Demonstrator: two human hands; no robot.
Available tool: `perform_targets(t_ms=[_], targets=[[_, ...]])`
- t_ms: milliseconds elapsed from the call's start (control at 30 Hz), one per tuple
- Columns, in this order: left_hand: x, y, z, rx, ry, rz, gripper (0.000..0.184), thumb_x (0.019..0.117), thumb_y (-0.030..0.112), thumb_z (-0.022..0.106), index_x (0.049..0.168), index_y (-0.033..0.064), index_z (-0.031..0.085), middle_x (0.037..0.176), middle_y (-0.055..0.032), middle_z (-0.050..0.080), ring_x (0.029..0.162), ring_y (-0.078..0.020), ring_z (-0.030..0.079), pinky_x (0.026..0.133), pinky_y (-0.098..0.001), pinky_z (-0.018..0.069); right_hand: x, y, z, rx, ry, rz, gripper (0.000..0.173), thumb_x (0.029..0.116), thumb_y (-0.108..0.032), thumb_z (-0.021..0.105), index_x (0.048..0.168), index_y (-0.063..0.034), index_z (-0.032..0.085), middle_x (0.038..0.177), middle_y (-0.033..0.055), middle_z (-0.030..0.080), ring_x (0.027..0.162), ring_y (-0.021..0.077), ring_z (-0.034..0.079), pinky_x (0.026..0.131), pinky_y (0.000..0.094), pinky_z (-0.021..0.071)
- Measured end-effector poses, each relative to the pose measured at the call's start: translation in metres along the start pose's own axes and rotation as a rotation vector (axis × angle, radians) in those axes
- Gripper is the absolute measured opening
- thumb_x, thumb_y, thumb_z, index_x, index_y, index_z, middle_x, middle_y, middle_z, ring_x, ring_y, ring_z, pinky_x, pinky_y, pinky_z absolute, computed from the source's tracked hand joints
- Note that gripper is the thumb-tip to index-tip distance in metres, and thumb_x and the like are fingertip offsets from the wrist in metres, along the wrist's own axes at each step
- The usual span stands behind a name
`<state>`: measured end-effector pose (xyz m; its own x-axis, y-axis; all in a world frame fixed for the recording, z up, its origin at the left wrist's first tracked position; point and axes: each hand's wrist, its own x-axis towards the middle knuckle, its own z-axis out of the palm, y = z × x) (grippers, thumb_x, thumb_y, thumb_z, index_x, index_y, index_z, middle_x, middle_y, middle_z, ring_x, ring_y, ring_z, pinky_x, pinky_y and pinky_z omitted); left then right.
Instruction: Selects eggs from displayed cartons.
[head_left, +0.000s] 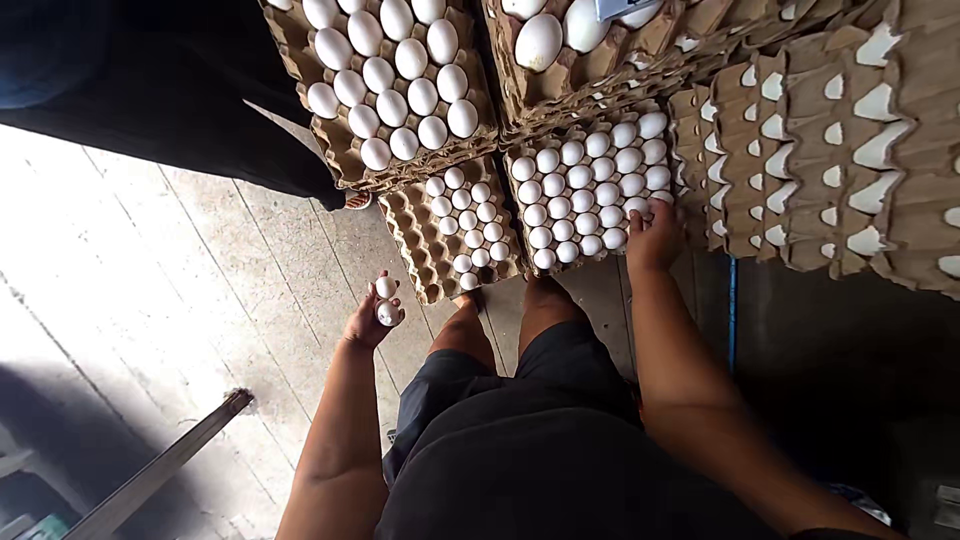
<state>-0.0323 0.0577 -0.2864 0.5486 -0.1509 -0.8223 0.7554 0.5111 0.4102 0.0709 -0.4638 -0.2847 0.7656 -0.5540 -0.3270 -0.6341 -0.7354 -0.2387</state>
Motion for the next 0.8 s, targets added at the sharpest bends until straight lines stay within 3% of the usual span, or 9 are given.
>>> perform_targets(t_ms=[133, 233, 333, 467, 567, 667, 733, 800], targets=[[-0.013, 0.003, 0.002, -0.018, -0.026, -0.012, 0.061, 0.1034, 0.056, 0.047, 0.156, 0.0288, 0.034, 0.136, -0.0061, 0.061, 0.082, -0.0143, 0.069, 0.067, -0.0284, 0.0581, -0.018, -0.024, -0.016, 0.143, -0.079, -0.252, 0.037, 0.1072, -0.025, 0.055, 0.132, 0.0009, 0.064, 0.123, 0.0258, 0.066, 0.117, 0.0413, 0.064, 0.103, 0.0560, 0.0503], [-0.022, 0.013, 0.030, -0.012, -0.071, -0.017, 0.058, 0.1050, 0.052, 0.045, 0.156, 0.0266, 0.032, 0.136, -0.0066, 0.060, 0.083, -0.0142, 0.068, 0.067, -0.0286, 0.0578, -0.033, -0.046, -0.034, 0.168, -0.139, -0.402, 0.032, 0.1063, -0.022, 0.056, 0.125, 0.0010, 0.068, 0.115, 0.0236, 0.070, 0.109, 0.0398, 0.068, 0.098, 0.0562, 0.0533], [-0.036, 0.026, 0.070, 0.024, -0.152, -0.036, 0.052, 0.1072, 0.051, 0.036, 0.152, 0.0254, 0.038, 0.124, -0.0059, 0.065, 0.082, -0.0140, 0.068, 0.069, -0.0296, 0.0579, -0.052, -0.055, -0.057, 0.129, -0.207, -0.515, 0.028, 0.1054, -0.023, 0.058, 0.122, -0.0039, 0.071, 0.109, 0.0193, 0.072, 0.100, 0.0364, 0.070, 0.090, 0.0561, 0.0565], [-0.048, 0.044, 0.120, 0.099, -0.323, -0.052, 0.056, 0.1012, 0.058, 0.048, 0.144, 0.0222, 0.049, 0.108, -0.0038, 0.069, 0.083, -0.0136, 0.068, 0.075, -0.0315, 0.0585, -0.068, -0.042, -0.104, 0.153, -0.198, -0.607, 0.025, 0.1058, -0.022, 0.059, 0.119, -0.0051, 0.072, 0.106, 0.0171, 0.072, 0.094, 0.0332, 0.071, 0.085, 0.0541, 0.0586], [-0.058, 0.053, 0.156, 0.148, -0.418, -0.029, 0.052, 0.1050, 0.054, 0.042, 0.149, 0.0264, 0.046, 0.106, -0.0032, 0.069, 0.086, -0.0144, 0.068, 0.078, -0.0329, 0.0588, -0.088, -0.035, -0.159, 0.188, -0.016, -0.637, 0.025, 0.1063, -0.020, 0.058, 0.117, -0.0032, 0.072, 0.105, 0.0180, 0.071, 0.087, 0.0322, 0.071, 0.077, 0.0504, 0.0600], [-0.056, 0.059, 0.220, 0.188, -0.523, -0.037, 0.051, 0.1058, 0.049, 0.044, 0.153, 0.0282, 0.041, 0.118, -0.0047, 0.067, 0.088, -0.0154, 0.068, 0.075, -0.0331, 0.0595, -0.101, -0.026, -0.230, 0.268, 0.302, -0.674, 0.022, 0.1029, -0.017, 0.062, 0.111, -0.0022, 0.075, 0.093, 0.0150, 0.072, 0.072, 0.0235, 0.066, 0.065, 0.0376, 0.0575], [-0.055, 0.061, 0.272, 0.208, -0.615, -0.062, 0.057, 0.1020, 0.049, 0.053, 0.152, 0.0250, 0.040, 0.120, -0.0055, 0.066, 0.087, -0.0170, 0.069, 0.073, -0.0344, 0.0608, -0.104, -0.013, -0.282, 0.322, 0.485, -0.674, 0.021, 0.1027, -0.016, 0.062, 0.105, 0.0014, 0.075, 0.085, 0.0138, 0.069, 0.068, 0.0180, 0.061, 0.063, 0.0306, 0.0541], [-0.058, 0.061, 0.328, 0.208, -0.709, -0.112, 0.065, 0.0969, 0.049, 0.064, 0.153, 0.0256, 0.040, 0.118, -0.0069, 0.066, 0.086, -0.0190, 0.069, 0.072, -0.0359, 0.0613, -0.098, 0.013, -0.331, 0.345, 0.629, -0.606, 0.025, 0.1051, -0.017, 0.060, 0.104, 0.0037, 0.074, 0.086, 0.0161, 0.070, 0.074, 0.0193, 0.065, 0.070, 0.0322, 0.0564]])
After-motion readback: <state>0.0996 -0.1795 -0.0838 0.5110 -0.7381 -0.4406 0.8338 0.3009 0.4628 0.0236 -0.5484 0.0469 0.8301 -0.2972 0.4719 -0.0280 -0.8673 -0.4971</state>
